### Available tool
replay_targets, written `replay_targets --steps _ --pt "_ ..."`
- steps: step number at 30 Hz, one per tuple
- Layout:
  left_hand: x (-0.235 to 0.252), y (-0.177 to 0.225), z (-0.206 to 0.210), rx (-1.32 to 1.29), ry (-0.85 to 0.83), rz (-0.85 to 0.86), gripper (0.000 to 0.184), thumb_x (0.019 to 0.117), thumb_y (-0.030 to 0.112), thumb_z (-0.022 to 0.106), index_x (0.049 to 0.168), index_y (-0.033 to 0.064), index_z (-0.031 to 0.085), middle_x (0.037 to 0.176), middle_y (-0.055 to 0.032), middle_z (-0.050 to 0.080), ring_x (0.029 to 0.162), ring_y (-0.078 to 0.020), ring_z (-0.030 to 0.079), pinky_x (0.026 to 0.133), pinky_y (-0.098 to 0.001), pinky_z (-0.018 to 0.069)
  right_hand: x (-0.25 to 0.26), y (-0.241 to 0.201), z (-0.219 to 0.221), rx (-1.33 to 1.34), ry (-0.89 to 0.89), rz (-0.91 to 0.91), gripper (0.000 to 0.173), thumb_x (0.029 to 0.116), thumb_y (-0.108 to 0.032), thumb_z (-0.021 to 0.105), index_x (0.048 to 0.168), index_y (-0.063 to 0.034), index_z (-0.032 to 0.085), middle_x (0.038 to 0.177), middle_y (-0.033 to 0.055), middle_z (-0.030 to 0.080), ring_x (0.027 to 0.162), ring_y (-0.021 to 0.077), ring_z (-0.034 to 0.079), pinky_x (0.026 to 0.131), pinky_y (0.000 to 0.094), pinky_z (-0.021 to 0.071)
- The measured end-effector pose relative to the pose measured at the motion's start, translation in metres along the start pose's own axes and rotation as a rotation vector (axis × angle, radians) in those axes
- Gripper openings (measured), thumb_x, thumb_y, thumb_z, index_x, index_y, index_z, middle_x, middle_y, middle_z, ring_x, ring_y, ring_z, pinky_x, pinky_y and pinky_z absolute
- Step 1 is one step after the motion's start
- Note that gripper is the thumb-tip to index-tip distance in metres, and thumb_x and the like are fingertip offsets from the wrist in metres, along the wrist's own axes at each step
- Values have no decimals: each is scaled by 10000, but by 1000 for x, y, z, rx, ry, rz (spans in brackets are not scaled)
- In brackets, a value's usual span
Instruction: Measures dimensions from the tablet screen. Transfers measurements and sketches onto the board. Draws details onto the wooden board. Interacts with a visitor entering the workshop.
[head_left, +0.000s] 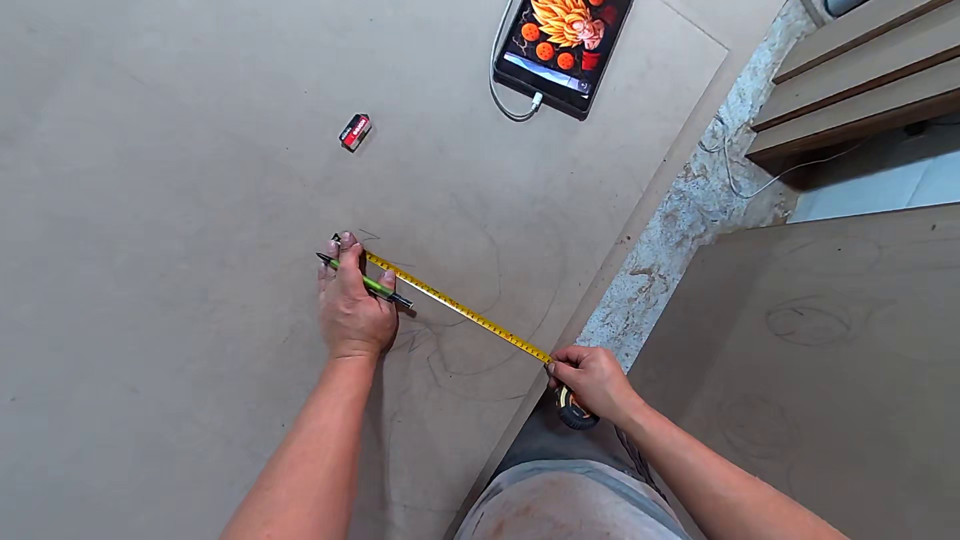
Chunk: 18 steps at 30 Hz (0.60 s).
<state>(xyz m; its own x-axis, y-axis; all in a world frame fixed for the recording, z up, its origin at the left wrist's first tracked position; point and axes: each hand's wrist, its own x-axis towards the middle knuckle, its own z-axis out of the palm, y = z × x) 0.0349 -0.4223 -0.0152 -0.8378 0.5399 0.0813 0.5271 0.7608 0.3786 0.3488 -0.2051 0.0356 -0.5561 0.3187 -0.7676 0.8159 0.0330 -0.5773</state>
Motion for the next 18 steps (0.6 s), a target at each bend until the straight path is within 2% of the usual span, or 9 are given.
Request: replay_targets --steps 9,11,12,13,15,16,18 --pt "-1 -1 3 -28 7 3 649 1035 494 468 1567 131 379 1663 -70 343 1564 -228 251 1284 -460 172 -1 2 2 -27 26 -11 192 1000 -359 630 938 -262 784 770 -119 741 666 35 683 646 320 585" --pt "-2 2 -6 -121 -7 -54 640 1040 479 494 1576 153 369 1653 -68 362 1529 -221 335 1256 -459 268 -1 4 3 -23 35 -26 189 1000 -359 633 934 -267 785 766 -118 740 662 37 683 641 324 586" --pt "1 4 -15 -202 -5 -102 622 1047 455 494 1575 149 375 1629 -82 399 1470 -220 433 1201 -463 370 -1 5 3 -21 34 -35 192 1002 -362 631 933 -269 784 768 -117 740 666 37 684 647 324 586" --pt "5 4 -27 -321 9 -146 586 1064 413 482 1562 118 389 1586 -110 449 1406 -212 504 1161 -443 424 0 4 3 -18 30 -38 195 1004 -363 628 938 -267 785 771 -115 741 673 38 685 656 325 587" --pt "16 -1 -45 -573 88 -207 490 1096 326 442 1489 33 449 1473 -144 546 1313 -194 577 1118 -396 472 0 3 2 -24 24 -30 197 1001 -363 625 942 -268 787 772 -116 740 679 36 685 665 326 585" --pt "20 -4 -52 -678 132 -227 470 1114 307 389 1466 -1 439 1418 -142 597 1271 -195 624 1105 -394 504 0 3 2 -28 22 -28 197 999 -364 624 940 -268 787 770 -117 739 680 36 685 665 326 584" --pt "32 -1 -61 -831 231 -359 492 1133 348 281 1459 11 431 1176 -102 737 1041 -188 743 972 -368 594 0 1 1 -35 13 -25 206 1002 -360 614 944 -262 786 777 -114 741 685 35 685 670 327 584"
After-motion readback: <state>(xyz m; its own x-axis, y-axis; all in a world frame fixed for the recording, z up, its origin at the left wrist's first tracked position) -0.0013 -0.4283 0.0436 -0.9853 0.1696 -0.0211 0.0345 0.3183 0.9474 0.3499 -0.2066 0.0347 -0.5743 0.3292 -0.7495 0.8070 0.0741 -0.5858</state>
